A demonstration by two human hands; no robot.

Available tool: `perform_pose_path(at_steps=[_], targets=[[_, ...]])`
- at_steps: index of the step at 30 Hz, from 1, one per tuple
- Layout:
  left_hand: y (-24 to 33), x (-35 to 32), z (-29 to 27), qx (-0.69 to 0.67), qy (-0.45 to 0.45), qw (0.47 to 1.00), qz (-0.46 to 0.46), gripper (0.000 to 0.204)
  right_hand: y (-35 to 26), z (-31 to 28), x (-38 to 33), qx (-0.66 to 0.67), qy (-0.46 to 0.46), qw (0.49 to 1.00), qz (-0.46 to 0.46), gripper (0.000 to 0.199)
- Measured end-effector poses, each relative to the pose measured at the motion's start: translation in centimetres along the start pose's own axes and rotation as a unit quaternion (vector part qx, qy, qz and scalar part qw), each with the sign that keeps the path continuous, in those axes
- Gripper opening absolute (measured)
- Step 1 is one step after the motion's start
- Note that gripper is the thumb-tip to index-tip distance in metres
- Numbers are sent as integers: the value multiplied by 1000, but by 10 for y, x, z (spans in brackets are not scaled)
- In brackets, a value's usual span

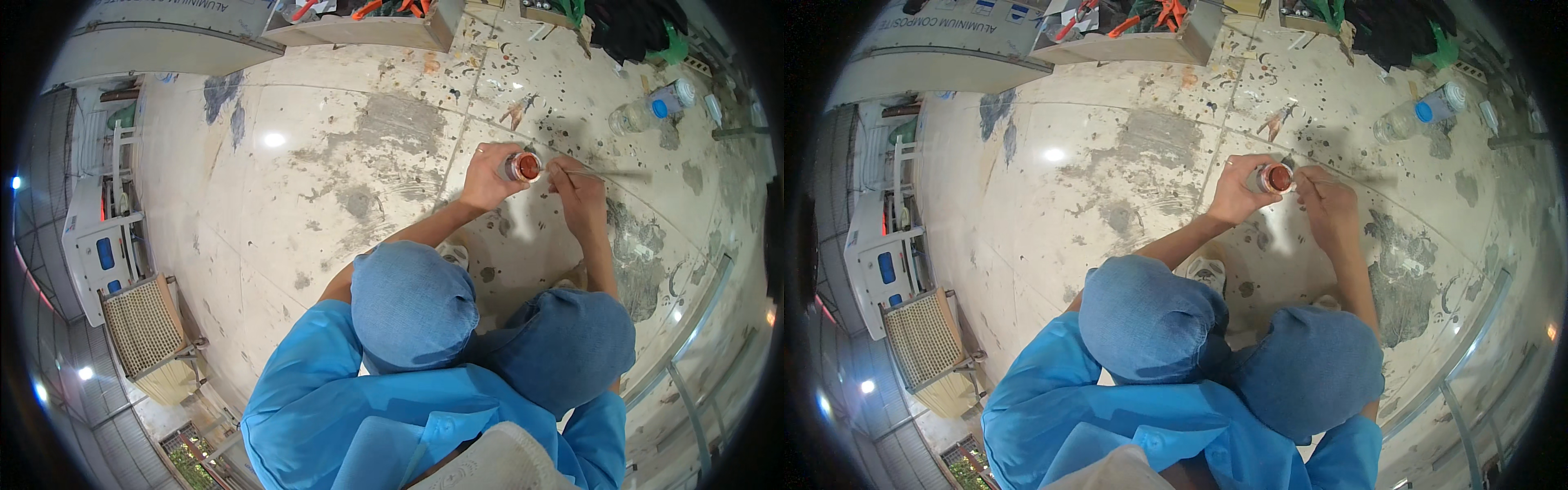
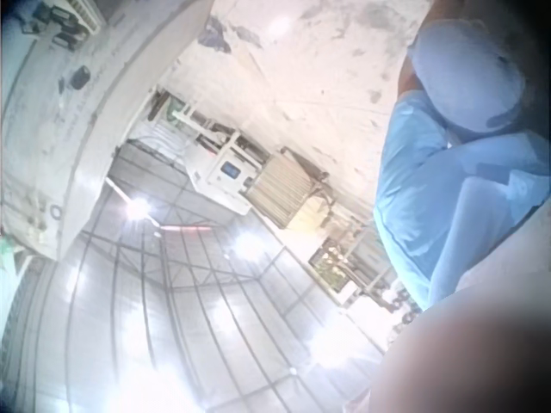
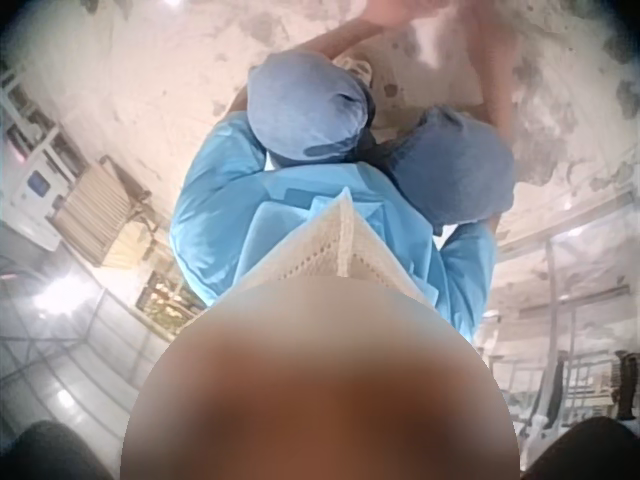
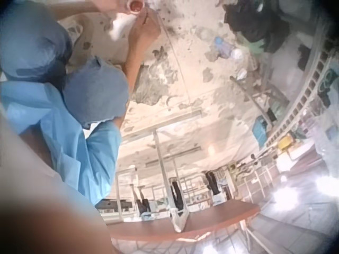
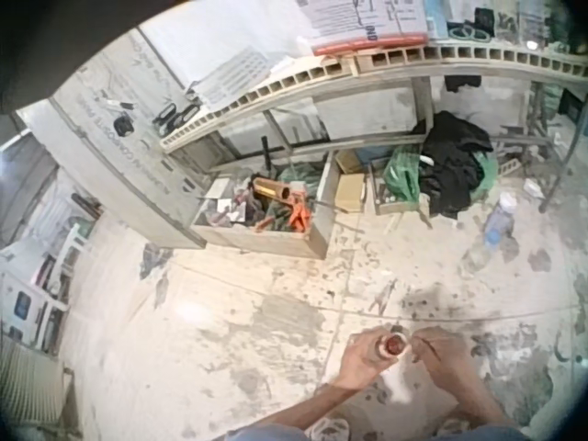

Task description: The person pours yellow liquid from a bottle into a small container, then stirs the mixture with a stick. They add more yellow liquid and continue stirring. Later, they spray a can into the container and stir again.

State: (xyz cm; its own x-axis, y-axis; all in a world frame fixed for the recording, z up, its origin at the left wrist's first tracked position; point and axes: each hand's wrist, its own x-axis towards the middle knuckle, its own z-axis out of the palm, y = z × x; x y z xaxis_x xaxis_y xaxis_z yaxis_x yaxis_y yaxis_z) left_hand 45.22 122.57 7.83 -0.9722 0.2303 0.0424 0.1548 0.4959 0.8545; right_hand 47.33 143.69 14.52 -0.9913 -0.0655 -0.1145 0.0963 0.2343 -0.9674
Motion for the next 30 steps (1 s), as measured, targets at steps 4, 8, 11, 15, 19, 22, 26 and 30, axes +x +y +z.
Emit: perform_pose_path(at_steps=[4, 8, 11, 15, 19, 22, 26, 30], targets=[[-3, 4, -2, 14, 10, 1000, 12, 63, -3, -2, 4, 1, -6, 1000, -14, 22], [-8, 6, 1, -33, 3, 999, 18, 63, -4, -3, 2, -93, -3, 996, -17, 26], [-10, 4, 1, 10, 7, 1000, 19, 60, -2, -2, 1, -11, 19, 999, -30, 30], [-9, 6, -2, 0, -17, 1000, 1, 61, 0, -1, 2, -28, 18, 999, -21, 33], [-4, 6, -3, 23, -3, 1000, 9, 60, 2, -2, 3, -138, 20, 988, -61, 34], [-1, 5, -4, 16, -5, 1000, 10, 60, 3, -3, 3, -6, 16, 999, -35, 28], [-1, 6, -5, 17, -20, 1000, 1, 61, 6, -4, 3, -77, 13, 996, -45, 28], [-2, 6, -3, 15, -21, 1000, 7, 63, 6, -4, 4, -72, 22, 995, -64, 29]])
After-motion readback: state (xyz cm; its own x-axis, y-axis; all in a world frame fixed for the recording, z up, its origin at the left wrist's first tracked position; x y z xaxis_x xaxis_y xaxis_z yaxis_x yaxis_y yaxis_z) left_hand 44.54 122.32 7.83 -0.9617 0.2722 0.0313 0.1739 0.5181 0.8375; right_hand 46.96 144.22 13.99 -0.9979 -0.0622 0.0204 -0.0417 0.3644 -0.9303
